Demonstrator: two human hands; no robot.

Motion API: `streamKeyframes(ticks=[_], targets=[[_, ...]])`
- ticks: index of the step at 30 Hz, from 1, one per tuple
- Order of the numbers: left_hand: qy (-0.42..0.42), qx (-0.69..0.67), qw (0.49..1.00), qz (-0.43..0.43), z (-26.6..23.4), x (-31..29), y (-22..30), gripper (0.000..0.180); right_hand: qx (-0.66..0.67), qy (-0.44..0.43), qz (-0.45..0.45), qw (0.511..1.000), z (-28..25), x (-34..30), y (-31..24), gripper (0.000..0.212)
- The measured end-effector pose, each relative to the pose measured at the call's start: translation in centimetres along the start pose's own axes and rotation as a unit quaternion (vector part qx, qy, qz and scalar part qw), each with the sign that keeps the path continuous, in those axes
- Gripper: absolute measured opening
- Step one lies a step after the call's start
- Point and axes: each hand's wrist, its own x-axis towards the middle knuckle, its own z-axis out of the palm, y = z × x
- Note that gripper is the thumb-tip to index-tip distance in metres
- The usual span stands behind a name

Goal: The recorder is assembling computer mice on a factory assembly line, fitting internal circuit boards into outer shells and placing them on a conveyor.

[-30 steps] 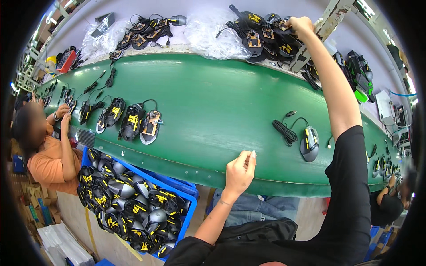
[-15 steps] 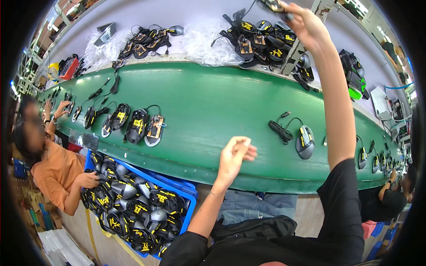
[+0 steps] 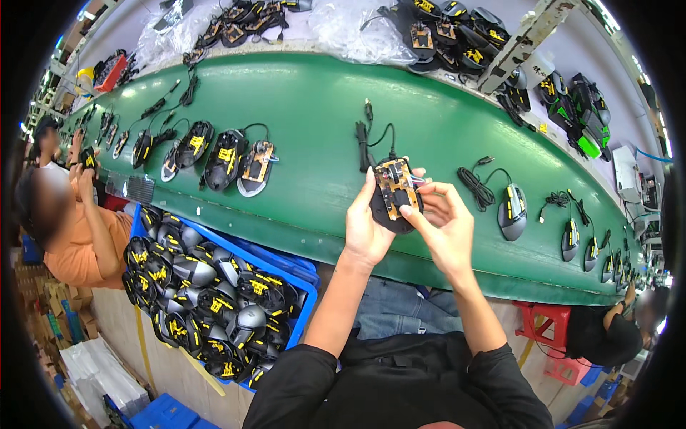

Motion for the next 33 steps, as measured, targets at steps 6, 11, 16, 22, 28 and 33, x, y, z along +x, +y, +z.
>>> streamKeyframes(ticks=[6, 11, 16, 22, 28, 33], targets=[[0.021, -0.019, 1.0, -0.008, -1.0, -1.4, 0.5, 0.055, -0.229, -0.077, -0.037, 0.97, -2.2, 4.2, -3.8, 0.017], [0.033, 0.012, 0.999, 0.014, -1.1, -1.7, 0.7, 0.055, -0.262, -0.161, -0.078, 0.948, -1.2, 4.2, -2.3, 0.016], [0.065, 0.046, 0.996, 0.041, -1.8, -2.8, -0.6, 0.053, -0.05, -0.009, 0.03, 0.998, 2.2, 2.0, -0.5, 0.015], [0.047, 0.046, 0.997, 0.049, -1.5, -3.3, -1.1, 0.055, -0.309, 0.055, -0.323, 0.893, 2.3, -1.0, 2.0, 0.017], [0.021, -0.081, 0.996, 0.009, -1.1, -4.0, -0.4, 0.053, -0.387, -0.15, -0.472, 0.778, -0.2, -1.0, 1.8, 0.027], [0.042, -0.087, 0.995, -0.02, -1.9, -3.4, -1.7, 0.053, -0.367, -0.255, -0.473, 0.759, -3.4, 0.0, 0.0, 0.021]])
